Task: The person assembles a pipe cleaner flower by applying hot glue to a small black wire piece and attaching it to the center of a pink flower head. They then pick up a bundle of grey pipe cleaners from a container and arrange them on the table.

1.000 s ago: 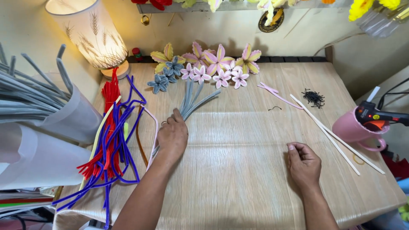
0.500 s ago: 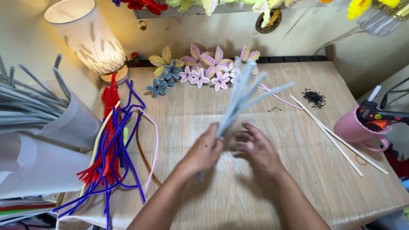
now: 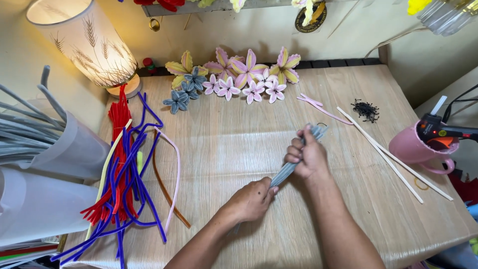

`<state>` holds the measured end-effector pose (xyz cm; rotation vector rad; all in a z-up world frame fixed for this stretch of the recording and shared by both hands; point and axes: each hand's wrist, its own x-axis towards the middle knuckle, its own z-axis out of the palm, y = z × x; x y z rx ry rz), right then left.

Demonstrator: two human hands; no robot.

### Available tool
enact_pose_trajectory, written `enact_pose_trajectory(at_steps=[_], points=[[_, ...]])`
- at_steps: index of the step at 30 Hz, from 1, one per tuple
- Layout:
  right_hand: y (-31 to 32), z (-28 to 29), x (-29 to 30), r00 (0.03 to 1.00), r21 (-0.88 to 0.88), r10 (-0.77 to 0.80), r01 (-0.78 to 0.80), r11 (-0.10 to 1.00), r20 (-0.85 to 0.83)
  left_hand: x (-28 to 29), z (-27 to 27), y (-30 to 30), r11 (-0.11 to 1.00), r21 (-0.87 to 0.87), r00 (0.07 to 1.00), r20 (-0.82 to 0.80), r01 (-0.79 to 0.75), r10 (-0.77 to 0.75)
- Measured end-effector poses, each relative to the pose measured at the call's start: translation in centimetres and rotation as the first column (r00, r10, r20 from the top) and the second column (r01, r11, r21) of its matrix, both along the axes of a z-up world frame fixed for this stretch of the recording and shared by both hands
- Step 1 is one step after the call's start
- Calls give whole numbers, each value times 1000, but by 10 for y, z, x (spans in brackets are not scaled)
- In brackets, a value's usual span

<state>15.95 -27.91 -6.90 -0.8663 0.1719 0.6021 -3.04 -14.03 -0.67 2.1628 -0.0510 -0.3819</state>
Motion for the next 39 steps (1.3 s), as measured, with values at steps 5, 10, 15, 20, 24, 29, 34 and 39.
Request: enact_pose_trajectory(at_steps=[5, 10, 15, 20, 24, 29, 34, 39], points=[[-17, 6, 22, 1000, 40, -24, 24, 999, -13, 7, -17, 5, 998, -63, 999, -49, 13, -16], [-9, 7, 21, 1000, 121, 11, -7, 993, -29, 27, -1, -1, 907, -399, 967, -254, -136, 33], [15, 15, 4, 987, -162, 5, 22, 986, 163, 91, -57, -16, 538, -749, 918, -372, -386, 140], [-8, 19, 14, 843, -457, 94, 190, 869, 529, 108, -42, -18, 413, -798, 898, -399, -439, 183], [-31, -32, 40, 754, -392, 60, 270, 879, 654, 111, -38, -17, 426, -797, 903, -390, -429, 180], [-22, -38, 40, 801, -234, -37, 218, 948, 597, 109, -28, -17, 425, -779, 888, -415, -460, 199], [-25, -52, 44, 777, -211, 3, 168, 963, 630, 115, -37, -22, 402, -781, 878, -405, -478, 256], [-27, -51, 44, 889, 73, -71, 42, 996, 453, 115, -35, -20, 304, -799, 844, -422, -519, 332]])
